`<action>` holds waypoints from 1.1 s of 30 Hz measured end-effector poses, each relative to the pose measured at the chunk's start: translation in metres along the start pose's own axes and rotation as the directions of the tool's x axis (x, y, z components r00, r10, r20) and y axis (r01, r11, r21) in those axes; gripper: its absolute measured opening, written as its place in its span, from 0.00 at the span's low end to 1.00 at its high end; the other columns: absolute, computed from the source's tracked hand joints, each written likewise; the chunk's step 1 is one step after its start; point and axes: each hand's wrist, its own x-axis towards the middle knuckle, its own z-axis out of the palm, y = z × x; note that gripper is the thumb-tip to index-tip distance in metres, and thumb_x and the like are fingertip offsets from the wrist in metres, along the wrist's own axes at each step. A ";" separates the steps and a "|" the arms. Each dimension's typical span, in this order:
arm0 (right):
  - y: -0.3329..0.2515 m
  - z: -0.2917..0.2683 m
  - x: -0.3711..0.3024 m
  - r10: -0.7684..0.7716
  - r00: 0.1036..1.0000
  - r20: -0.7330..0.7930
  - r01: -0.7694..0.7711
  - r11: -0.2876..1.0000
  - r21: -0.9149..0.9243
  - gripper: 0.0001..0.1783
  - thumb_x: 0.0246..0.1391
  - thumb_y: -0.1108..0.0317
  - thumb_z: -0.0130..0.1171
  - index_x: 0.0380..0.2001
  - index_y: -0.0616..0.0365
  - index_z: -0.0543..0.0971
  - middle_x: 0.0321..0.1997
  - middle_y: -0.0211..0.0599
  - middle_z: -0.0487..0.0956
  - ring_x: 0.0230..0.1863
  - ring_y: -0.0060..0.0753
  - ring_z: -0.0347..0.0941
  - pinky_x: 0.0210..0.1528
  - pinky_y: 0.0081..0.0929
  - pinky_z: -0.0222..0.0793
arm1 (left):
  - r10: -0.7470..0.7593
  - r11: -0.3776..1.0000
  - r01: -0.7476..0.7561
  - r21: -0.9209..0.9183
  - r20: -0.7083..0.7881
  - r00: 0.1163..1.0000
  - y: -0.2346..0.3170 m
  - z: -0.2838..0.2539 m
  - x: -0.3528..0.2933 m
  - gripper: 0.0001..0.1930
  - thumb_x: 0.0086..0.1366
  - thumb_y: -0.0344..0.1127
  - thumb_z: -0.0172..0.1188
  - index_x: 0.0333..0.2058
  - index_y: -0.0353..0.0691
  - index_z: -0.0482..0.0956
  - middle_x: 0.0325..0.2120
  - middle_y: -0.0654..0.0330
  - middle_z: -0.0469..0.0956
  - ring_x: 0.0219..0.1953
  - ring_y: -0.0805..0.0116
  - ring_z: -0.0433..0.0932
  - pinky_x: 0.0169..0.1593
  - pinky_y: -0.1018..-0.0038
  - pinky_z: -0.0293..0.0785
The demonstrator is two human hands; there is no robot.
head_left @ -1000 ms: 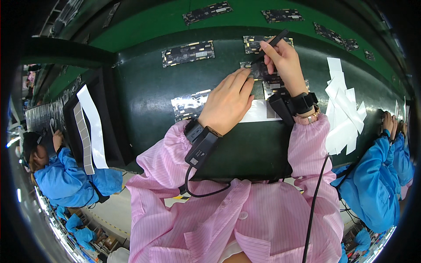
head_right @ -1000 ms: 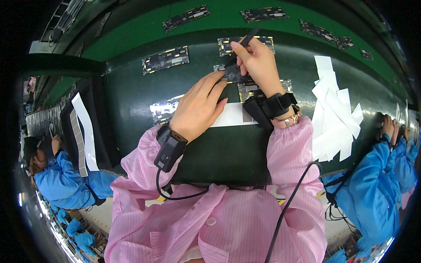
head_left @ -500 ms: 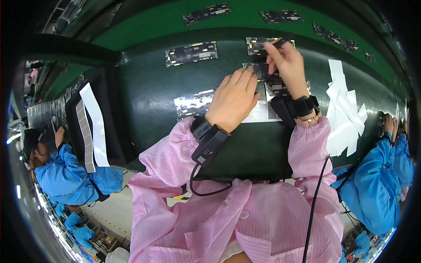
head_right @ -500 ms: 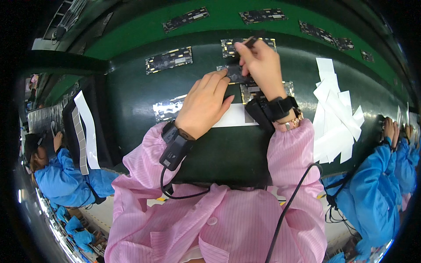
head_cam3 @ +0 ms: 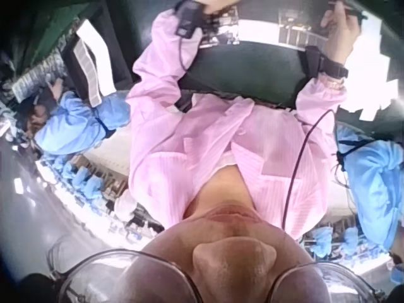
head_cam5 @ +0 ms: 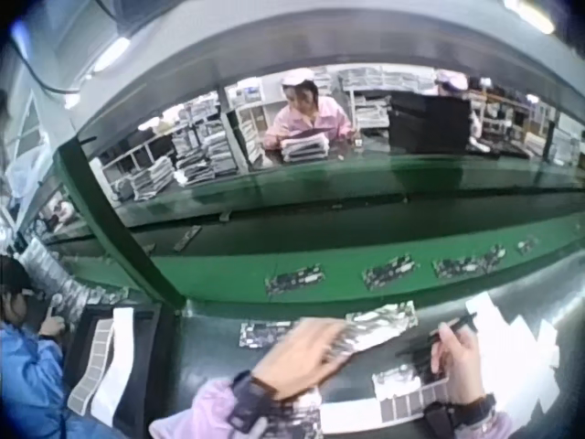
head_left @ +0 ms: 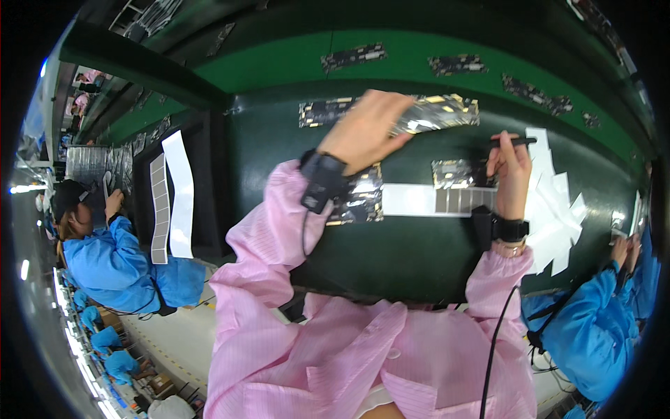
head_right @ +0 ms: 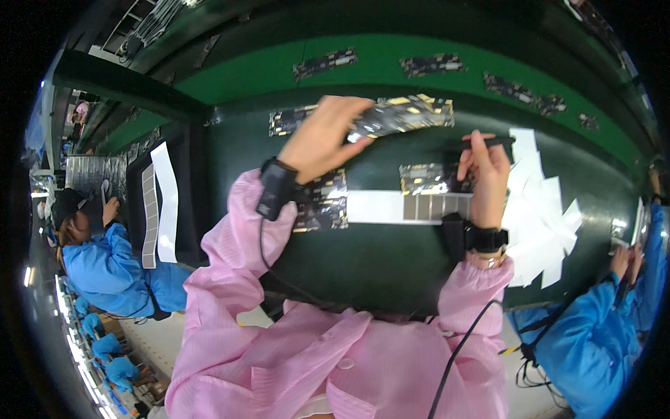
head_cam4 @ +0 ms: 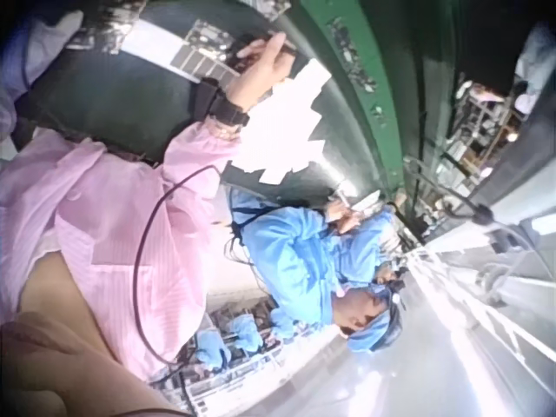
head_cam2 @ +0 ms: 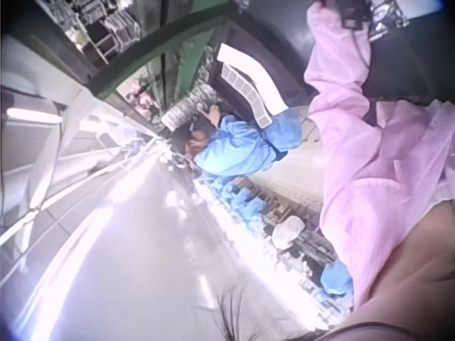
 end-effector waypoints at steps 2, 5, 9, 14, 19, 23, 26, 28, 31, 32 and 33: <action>-0.001 -0.002 -0.003 -0.004 1.000 -0.016 0.004 1.000 0.004 0.12 0.61 0.60 0.53 0.32 0.59 0.75 0.20 0.27 0.71 0.17 0.17 0.64 0.20 0.14 0.57 | -0.112 0.989 0.125 0.079 -0.154 0.982 -0.023 -0.021 0.000 0.25 0.54 0.33 0.65 0.50 0.34 0.69 0.46 0.49 0.72 0.49 0.50 0.70 0.52 0.64 0.68; 0.004 0.001 -0.006 0.059 0.998 0.016 -0.060 0.997 0.047 0.12 0.61 0.61 0.53 0.32 0.59 0.75 0.20 0.28 0.72 0.17 0.17 0.64 0.20 0.15 0.57 | -0.255 0.903 0.363 0.230 -0.395 0.883 -0.088 -0.050 -0.012 0.25 0.55 0.35 0.64 0.50 0.34 0.68 0.43 0.49 0.74 0.47 0.49 0.70 0.50 0.63 0.68; 0.011 -0.002 -0.008 0.056 0.998 0.027 -0.057 0.996 0.063 0.12 0.61 0.61 0.53 0.32 0.59 0.75 0.21 0.28 0.73 0.16 0.17 0.64 0.20 0.14 0.57 | -0.177 0.722 0.527 0.449 -0.616 0.768 -0.140 -0.051 -0.032 0.31 0.55 0.45 0.65 0.49 0.28 0.67 0.44 0.43 0.73 0.47 0.46 0.71 0.49 0.57 0.67; 0.007 -0.011 -0.003 0.021 0.999 -0.035 -0.016 0.993 0.115 0.12 0.61 0.61 0.54 0.33 0.60 0.75 0.20 0.28 0.72 0.17 0.17 0.64 0.19 0.14 0.56 | -0.301 0.947 0.311 -0.086 0.108 0.947 0.015 -0.011 -0.006 0.24 0.57 0.40 0.61 0.50 0.33 0.70 0.47 0.46 0.74 0.51 0.46 0.71 0.56 0.61 0.65; 0.004 -0.018 0.002 0.027 0.996 -0.081 -0.014 0.987 0.162 0.12 0.61 0.61 0.54 0.32 0.60 0.75 0.20 0.28 0.72 0.17 0.17 0.64 0.20 0.14 0.57 | -0.042 0.997 0.053 -0.058 0.171 0.984 0.084 0.067 -0.013 0.31 0.56 0.42 0.62 0.55 0.34 0.65 0.55 0.51 0.66 0.57 0.54 0.65 0.58 0.63 0.63; 0.005 -0.017 0.001 0.026 0.997 -0.066 -0.014 0.984 0.178 0.12 0.61 0.61 0.54 0.32 0.60 0.75 0.20 0.28 0.72 0.17 0.17 0.64 0.20 0.14 0.57 | -0.036 0.993 0.056 -0.100 0.187 0.982 0.086 0.080 -0.008 0.29 0.54 0.37 0.63 0.53 0.33 0.66 0.50 0.52 0.68 0.52 0.54 0.66 0.55 0.64 0.65; 0.007 -0.020 0.000 0.022 0.996 -0.092 -0.005 0.983 0.182 0.13 0.61 0.60 0.54 0.33 0.60 0.75 0.21 0.28 0.72 0.17 0.17 0.63 0.20 0.15 0.57 | -0.020 0.984 0.056 -0.169 0.205 0.979 0.084 0.075 0.000 0.28 0.53 0.35 0.63 0.52 0.33 0.67 0.47 0.52 0.69 0.50 0.53 0.67 0.54 0.64 0.66; 0.004 -0.025 0.000 -0.016 0.988 -0.155 0.057 0.964 0.261 0.14 0.62 0.59 0.53 0.33 0.60 0.75 0.20 0.28 0.72 0.17 0.17 0.63 0.21 0.15 0.56 | -0.023 0.981 0.053 -0.189 0.159 0.987 0.080 0.062 0.008 0.28 0.53 0.35 0.63 0.52 0.34 0.67 0.47 0.51 0.69 0.50 0.53 0.67 0.54 0.64 0.66; 0.004 -0.037 0.003 -0.022 0.990 -0.140 0.067 0.941 0.331 0.15 0.63 0.59 0.50 0.36 0.61 0.74 0.19 0.27 0.70 0.17 0.17 0.62 0.21 0.16 0.55 | 0.006 0.993 -0.006 -0.119 0.001 1.000 0.047 0.040 0.031 0.25 0.51 0.34 0.65 0.47 0.34 0.69 0.44 0.50 0.71 0.48 0.50 0.68 0.52 0.61 0.66; 0.005 -0.040 0.003 -0.032 0.989 -0.143 0.084 0.925 0.371 0.15 0.63 0.59 0.50 0.34 0.61 0.74 0.19 0.27 0.70 0.18 0.18 0.62 0.21 0.16 0.56 | -0.042 0.996 0.037 -0.077 -0.059 0.997 0.037 0.026 0.045 0.24 0.50 0.32 0.66 0.46 0.35 0.70 0.42 0.50 0.72 0.47 0.50 0.69 0.51 0.61 0.67; 0.005 -0.040 0.003 -0.006 0.989 -0.146 0.059 0.931 0.360 0.14 0.63 0.60 0.51 0.34 0.61 0.74 0.19 0.27 0.70 0.18 0.18 0.62 0.21 0.16 0.56 | -0.023 1.000 0.021 -0.011 -0.175 0.984 0.010 0.029 0.056 0.23 0.50 0.32 0.66 0.45 0.35 0.71 0.41 0.49 0.73 0.46 0.50 0.70 0.50 0.62 0.67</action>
